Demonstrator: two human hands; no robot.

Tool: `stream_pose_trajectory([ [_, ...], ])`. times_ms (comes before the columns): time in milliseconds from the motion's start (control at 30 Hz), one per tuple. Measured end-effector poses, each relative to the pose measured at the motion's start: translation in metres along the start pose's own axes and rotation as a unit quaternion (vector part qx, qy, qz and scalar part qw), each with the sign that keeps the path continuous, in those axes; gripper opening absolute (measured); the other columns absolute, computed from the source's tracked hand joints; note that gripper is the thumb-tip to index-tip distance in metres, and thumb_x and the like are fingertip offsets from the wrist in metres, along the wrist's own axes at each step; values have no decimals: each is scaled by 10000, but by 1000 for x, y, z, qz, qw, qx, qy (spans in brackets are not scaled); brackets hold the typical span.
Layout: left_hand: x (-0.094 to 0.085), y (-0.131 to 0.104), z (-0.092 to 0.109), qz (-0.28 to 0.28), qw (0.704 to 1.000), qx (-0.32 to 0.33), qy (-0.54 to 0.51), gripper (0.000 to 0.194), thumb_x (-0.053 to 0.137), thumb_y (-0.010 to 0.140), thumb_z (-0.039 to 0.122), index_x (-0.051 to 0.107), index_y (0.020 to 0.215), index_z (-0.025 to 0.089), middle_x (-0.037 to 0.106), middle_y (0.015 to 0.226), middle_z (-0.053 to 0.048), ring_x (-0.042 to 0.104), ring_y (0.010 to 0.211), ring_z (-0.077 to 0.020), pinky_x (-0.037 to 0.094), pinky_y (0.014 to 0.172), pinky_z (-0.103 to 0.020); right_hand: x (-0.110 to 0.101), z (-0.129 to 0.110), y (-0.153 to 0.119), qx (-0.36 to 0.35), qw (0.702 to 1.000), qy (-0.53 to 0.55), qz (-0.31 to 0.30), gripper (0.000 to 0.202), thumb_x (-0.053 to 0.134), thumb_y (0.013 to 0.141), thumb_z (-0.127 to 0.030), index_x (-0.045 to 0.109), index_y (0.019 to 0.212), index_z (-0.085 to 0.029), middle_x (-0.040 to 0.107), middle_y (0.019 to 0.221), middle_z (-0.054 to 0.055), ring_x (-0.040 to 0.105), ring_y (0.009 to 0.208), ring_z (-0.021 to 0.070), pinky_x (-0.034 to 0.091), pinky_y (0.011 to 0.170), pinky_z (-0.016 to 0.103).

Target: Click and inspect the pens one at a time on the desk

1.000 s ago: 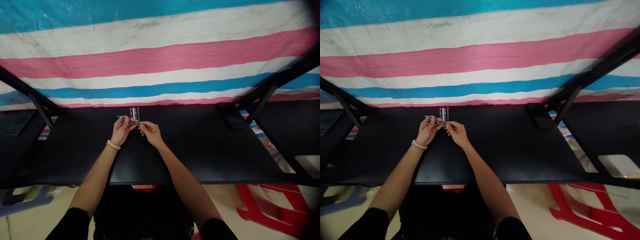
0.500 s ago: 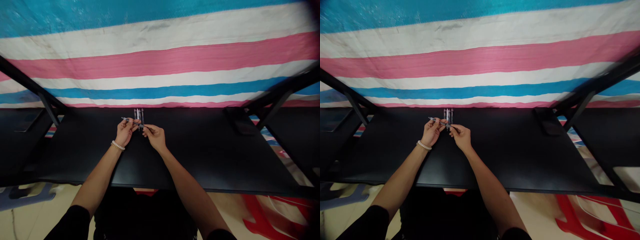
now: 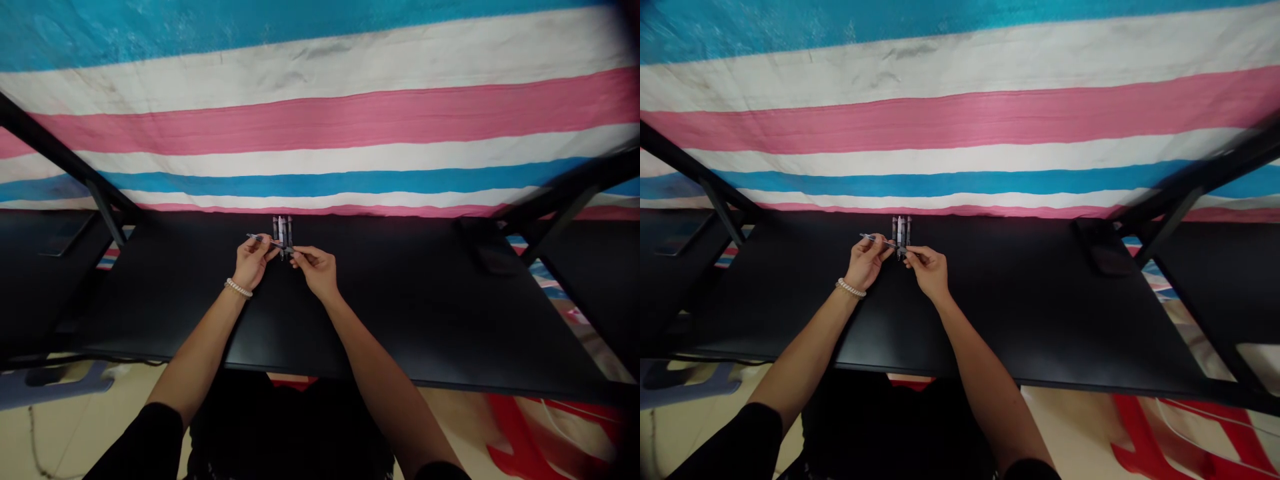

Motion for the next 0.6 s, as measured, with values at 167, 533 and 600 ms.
stream_pose_trajectory([
  [167,-16,9,0,71,997,34,-13,262,866,748,358,723,904,202,728,907,7,729,935,-140,581,972,-344,-9,0,4,-1,999,-11,53,281,821,740,-422,777,920,-211,756,703,22,718,638,176,626,661,353],
  [533,-6,5,-7,28,1000,7,12,357,873,742,313,734,1050,197,750,911,-27,742,958,-173,572,984,-364,0,-1,-1,-7,999,-19,42,213,809,752,-373,763,876,-207,766,743,32,730,656,184,626,649,344],
  [600,-7,6,-7,36,999,5,10,340,870,745,305,731,1035,196,752,923,-32,742,964,-175,577,979,-356,1,-2,-3,-19,998,-44,44,179,798,766,-353,772,877,-216,756,716,20,712,629,173,613,636,334],
])
Point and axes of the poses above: each hand's wrist, its own y-axis towards the middle knuckle, its own x-axis out of the palm, z = x × y, the point moved 2 cm from there along y, towards the middle knuckle
